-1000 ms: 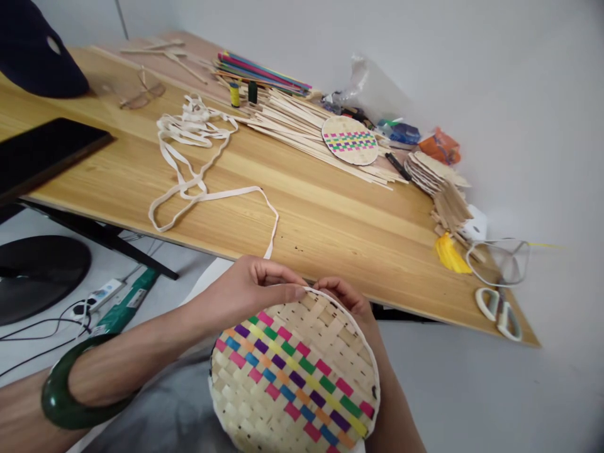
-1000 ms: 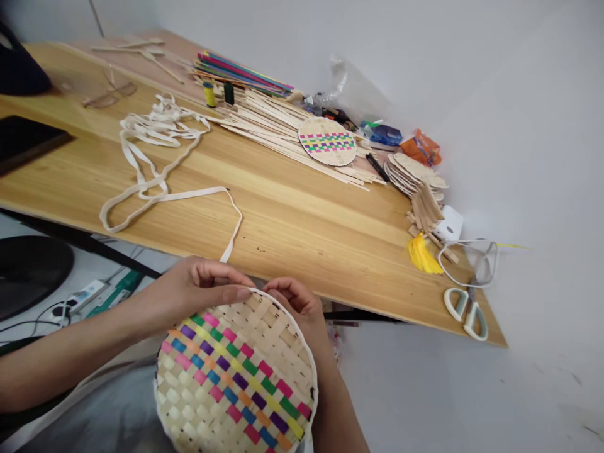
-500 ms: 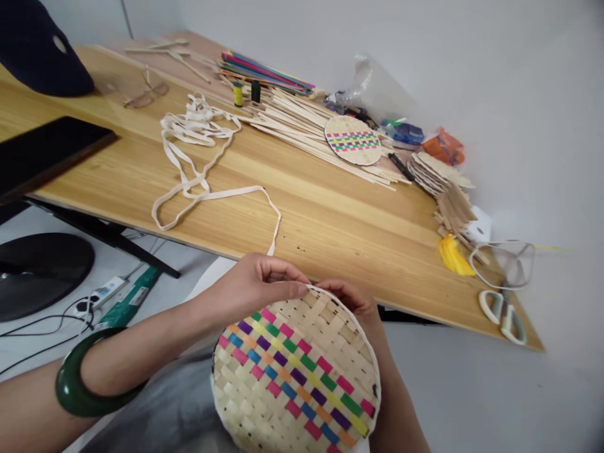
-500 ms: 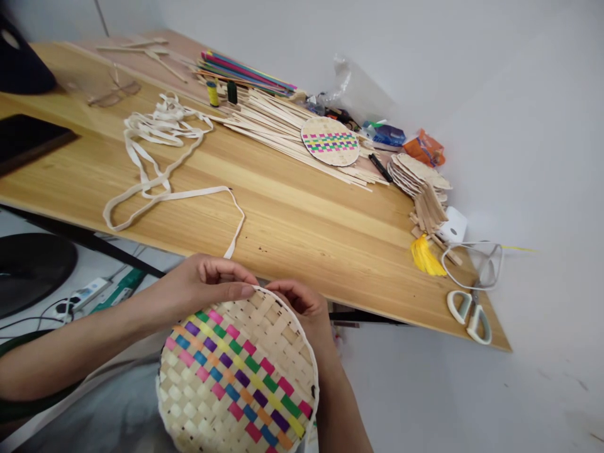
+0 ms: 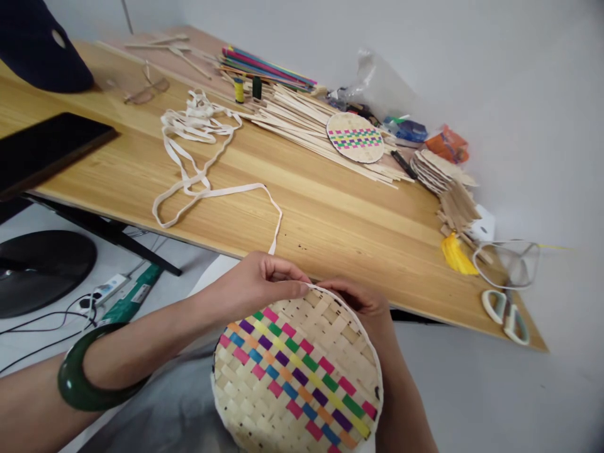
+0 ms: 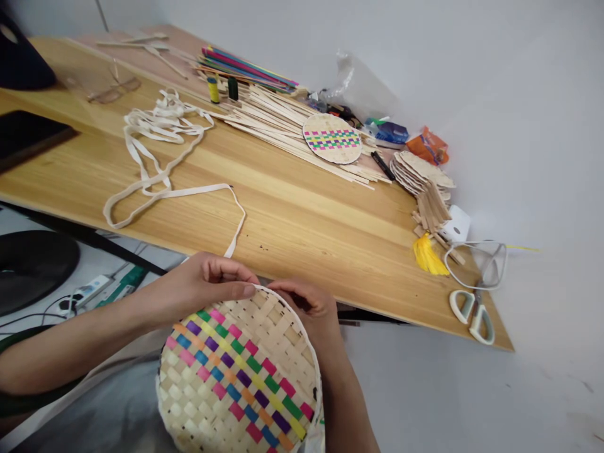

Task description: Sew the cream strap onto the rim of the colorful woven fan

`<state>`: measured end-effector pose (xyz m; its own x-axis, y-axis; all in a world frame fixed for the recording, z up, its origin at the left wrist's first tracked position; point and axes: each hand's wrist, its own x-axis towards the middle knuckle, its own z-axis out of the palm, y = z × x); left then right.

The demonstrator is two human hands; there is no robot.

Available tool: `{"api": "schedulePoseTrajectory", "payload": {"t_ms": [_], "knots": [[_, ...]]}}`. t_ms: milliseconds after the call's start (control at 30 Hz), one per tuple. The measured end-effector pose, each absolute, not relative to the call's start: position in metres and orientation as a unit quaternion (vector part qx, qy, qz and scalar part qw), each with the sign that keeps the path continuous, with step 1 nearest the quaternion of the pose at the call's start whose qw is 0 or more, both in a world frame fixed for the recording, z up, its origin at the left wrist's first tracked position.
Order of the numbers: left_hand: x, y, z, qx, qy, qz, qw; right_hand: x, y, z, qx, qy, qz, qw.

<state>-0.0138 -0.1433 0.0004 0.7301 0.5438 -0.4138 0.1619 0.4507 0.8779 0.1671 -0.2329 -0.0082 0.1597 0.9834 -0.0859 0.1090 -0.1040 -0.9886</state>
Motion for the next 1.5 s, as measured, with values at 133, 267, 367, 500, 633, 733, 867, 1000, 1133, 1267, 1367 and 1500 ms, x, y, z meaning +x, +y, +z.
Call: {"api": "schedulePoseTrajectory", "payload": {"t_ms": [133,267,367,500,633,733,867,1000,1133,1267,1367,1500], "knots": [[-0.014,-0.144,0.003,0.52,0.348,0.116,0.771,0.167,-0.233,-0.007,-0.581,-0.484,0.44,0.484],[-0.015,-0.143,0.005,0.522,0.347,0.109,0.772,0.167,-0.236,-0.01,-0.573,-0.493,0.436,0.489],[-0.014,-0.142,0.004,0.522,0.338,0.107,0.776,0.165,-0.238,-0.013,-0.59,-0.474,0.44,0.484],[-0.013,-0.141,0.0,0.515,0.338,0.101,0.781,0.161,-0.24,-0.016,-0.608,-0.485,0.401,0.484],[-0.012,-0.141,0.002,0.509,0.334,0.088,0.788,0.161,-0.241,-0.015,-0.593,-0.525,0.361,0.493],[-0.012,-0.141,0.003,0.498,0.34,0.09,0.793,0.163,-0.241,-0.014,-0.583,-0.532,0.365,0.494],[-0.013,-0.143,0.0,0.477,0.345,0.102,0.802,0.164,-0.243,-0.015,-0.59,-0.52,0.373,0.493],[-0.014,-0.143,-0.003,0.486,0.346,0.133,0.792,0.164,-0.244,-0.015,-0.59,-0.505,0.396,0.49],[-0.012,-0.143,-0.004,0.545,0.338,0.186,0.744,0.165,-0.246,-0.012,-0.588,-0.504,0.406,0.486],[-0.01,-0.143,-0.007,0.559,0.344,0.164,0.736,0.166,-0.247,-0.012,-0.61,-0.518,0.379,0.465],[-0.01,-0.143,-0.007,0.558,0.343,0.153,0.74,0.167,-0.247,-0.015,-0.612,-0.522,0.375,0.461],[-0.01,-0.141,-0.006,0.56,0.343,0.127,0.743,0.166,-0.246,-0.02,-0.618,-0.502,0.376,0.474]]}}
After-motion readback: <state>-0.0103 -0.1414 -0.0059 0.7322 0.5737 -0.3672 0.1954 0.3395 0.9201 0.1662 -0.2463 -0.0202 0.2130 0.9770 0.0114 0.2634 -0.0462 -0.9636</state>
